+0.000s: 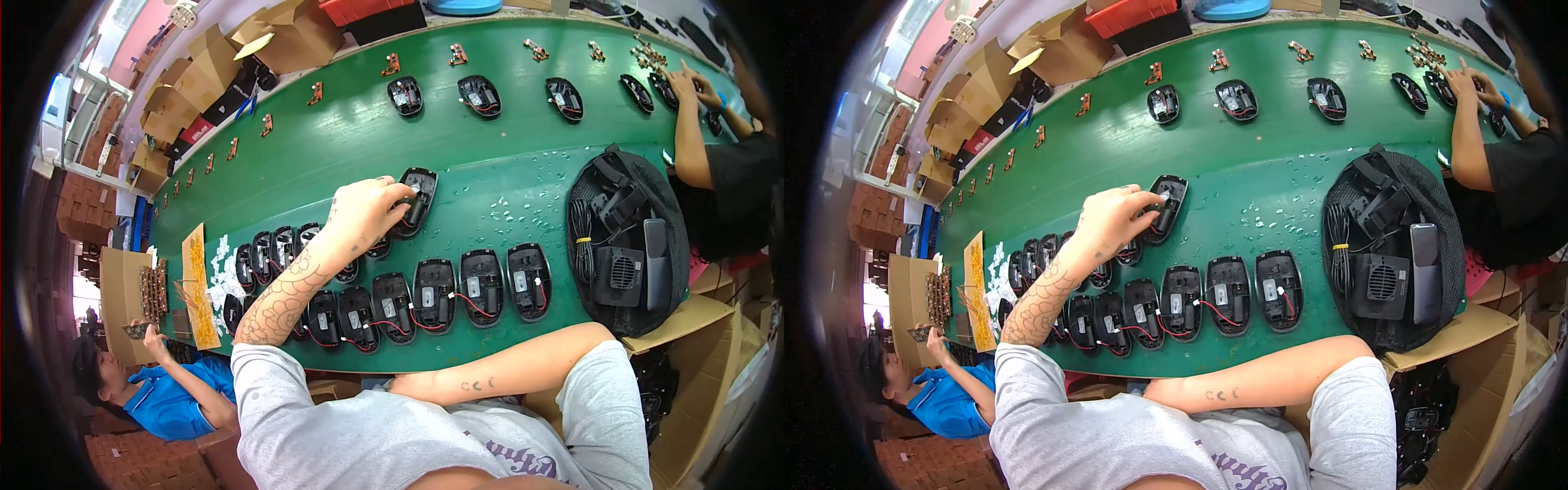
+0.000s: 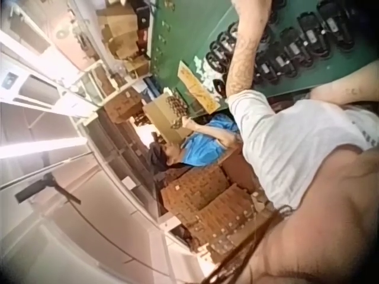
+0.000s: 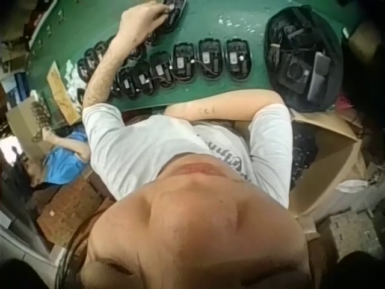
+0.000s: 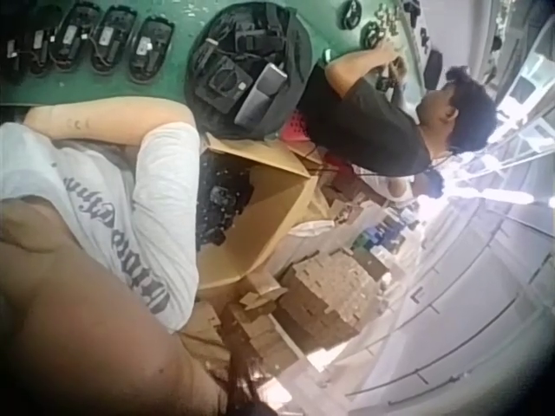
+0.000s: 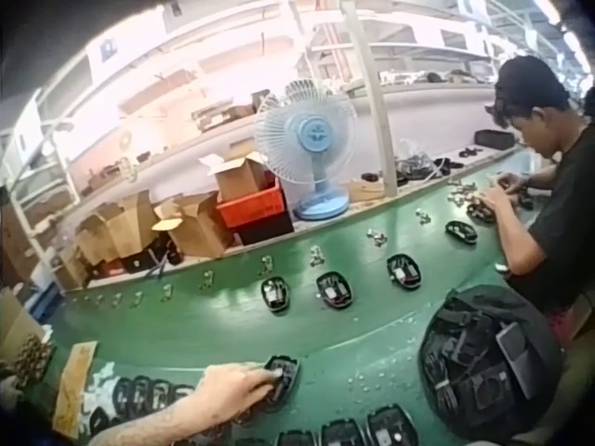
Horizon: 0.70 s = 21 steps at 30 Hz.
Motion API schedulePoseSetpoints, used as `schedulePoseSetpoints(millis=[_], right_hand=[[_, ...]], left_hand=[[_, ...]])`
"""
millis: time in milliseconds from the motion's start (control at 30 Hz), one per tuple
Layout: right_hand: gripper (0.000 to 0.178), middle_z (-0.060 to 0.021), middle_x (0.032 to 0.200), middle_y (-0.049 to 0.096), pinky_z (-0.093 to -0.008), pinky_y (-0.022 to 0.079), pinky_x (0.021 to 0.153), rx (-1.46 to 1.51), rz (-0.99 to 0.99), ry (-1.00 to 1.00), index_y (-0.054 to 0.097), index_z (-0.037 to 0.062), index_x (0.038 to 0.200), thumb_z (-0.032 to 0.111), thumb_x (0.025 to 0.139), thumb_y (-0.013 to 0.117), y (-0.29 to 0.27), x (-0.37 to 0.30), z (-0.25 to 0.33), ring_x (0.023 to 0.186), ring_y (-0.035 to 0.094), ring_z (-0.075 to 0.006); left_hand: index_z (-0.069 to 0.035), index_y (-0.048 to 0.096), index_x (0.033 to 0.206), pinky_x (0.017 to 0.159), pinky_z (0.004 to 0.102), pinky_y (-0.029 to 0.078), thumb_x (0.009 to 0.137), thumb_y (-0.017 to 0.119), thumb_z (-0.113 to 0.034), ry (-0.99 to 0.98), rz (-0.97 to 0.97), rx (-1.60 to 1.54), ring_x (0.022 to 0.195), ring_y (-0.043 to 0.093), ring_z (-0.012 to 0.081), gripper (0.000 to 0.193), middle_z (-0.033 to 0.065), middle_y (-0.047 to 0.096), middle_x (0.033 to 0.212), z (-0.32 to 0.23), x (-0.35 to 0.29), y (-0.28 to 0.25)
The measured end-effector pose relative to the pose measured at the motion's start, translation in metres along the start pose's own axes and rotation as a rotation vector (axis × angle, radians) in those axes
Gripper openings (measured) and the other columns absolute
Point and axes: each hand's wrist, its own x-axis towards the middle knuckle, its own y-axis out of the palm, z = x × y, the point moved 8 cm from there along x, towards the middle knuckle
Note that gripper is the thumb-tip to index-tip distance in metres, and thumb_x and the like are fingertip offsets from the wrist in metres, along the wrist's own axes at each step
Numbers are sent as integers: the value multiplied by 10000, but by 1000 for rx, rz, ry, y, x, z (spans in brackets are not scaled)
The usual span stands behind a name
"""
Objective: Assembling internal components and outer shells of computer mice at a production workbench.
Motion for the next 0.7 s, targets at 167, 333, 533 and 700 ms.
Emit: schedulePoseSetpoints(millis=[167,333,533,700], right_hand=[[230,-148,1029,671,-398,505,790,592,-314,127,712,41,910,261,859,667,55,11,-62,854,599,-243],[233,-62,899,701,-413,505,752,-72,-228,-120,725,185,969,330,825,614,45,14,-35,775,619,-254],[302,-113,1060,668,-414,480,858,-1163,-395,46,709,61,989,322,914,578,12,-16,26,923,577,-250],[270,-41,1134,600,-365,456,902,-826,41,31,645,159,1138,277,959,481,-5,-6,24,1020,499,-185]], left_hand=[[-97,691,990,758,379,543,843,674,-210,50,-74,61,883,663,265,186,68,658,899,-5,4,4],[-100,690,978,771,373,543,842,678,-218,17,-56,97,887,662,263,181,64,656,897,-2,5,10],[-105,692,962,768,373,545,843,681,-235,-23,-29,47,891,660,262,176,57,652,901,3,5,8],[-109,697,918,763,379,536,846,683,-244,-66,-73,85,891,656,258,154,54,642,885,5,1,5]])
